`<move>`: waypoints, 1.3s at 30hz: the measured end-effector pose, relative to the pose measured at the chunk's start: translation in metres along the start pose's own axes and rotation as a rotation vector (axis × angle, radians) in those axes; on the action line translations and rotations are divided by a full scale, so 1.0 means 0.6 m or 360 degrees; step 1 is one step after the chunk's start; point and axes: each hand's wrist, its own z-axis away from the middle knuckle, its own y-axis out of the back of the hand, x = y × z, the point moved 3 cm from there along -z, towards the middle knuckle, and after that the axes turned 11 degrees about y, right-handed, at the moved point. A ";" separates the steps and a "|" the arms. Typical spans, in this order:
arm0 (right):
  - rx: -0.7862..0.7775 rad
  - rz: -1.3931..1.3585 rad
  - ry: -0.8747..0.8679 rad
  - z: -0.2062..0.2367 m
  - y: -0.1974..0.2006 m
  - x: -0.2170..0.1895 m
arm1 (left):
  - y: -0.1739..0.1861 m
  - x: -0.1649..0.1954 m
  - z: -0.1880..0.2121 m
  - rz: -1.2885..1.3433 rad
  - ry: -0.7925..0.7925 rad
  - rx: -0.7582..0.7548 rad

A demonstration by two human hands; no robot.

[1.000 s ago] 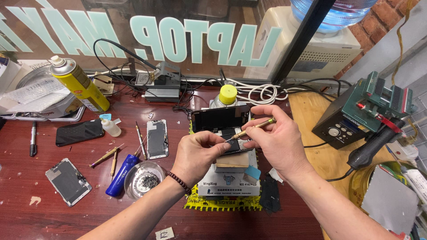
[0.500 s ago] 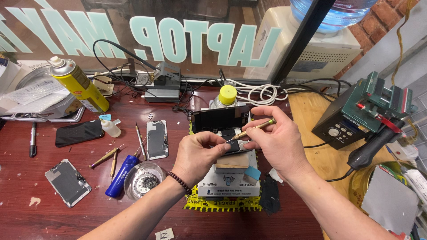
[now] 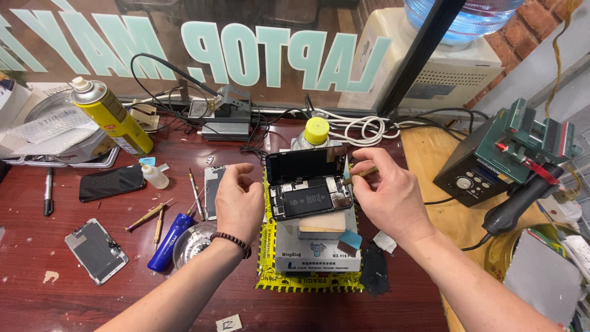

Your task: The person repairs a disassembled smartphone at a workbench. They pry at the phone's internal components with a small tool, pick up small parts, dip a component into a bowl of liquid, clean a part, then press the phone closed and handle the assembled phone.

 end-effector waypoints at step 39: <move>-0.0363 0.0602 0.0184 -0.042 -0.004 -0.008 | -0.055 -0.057 -0.035 0.0189 0.0613 -0.0626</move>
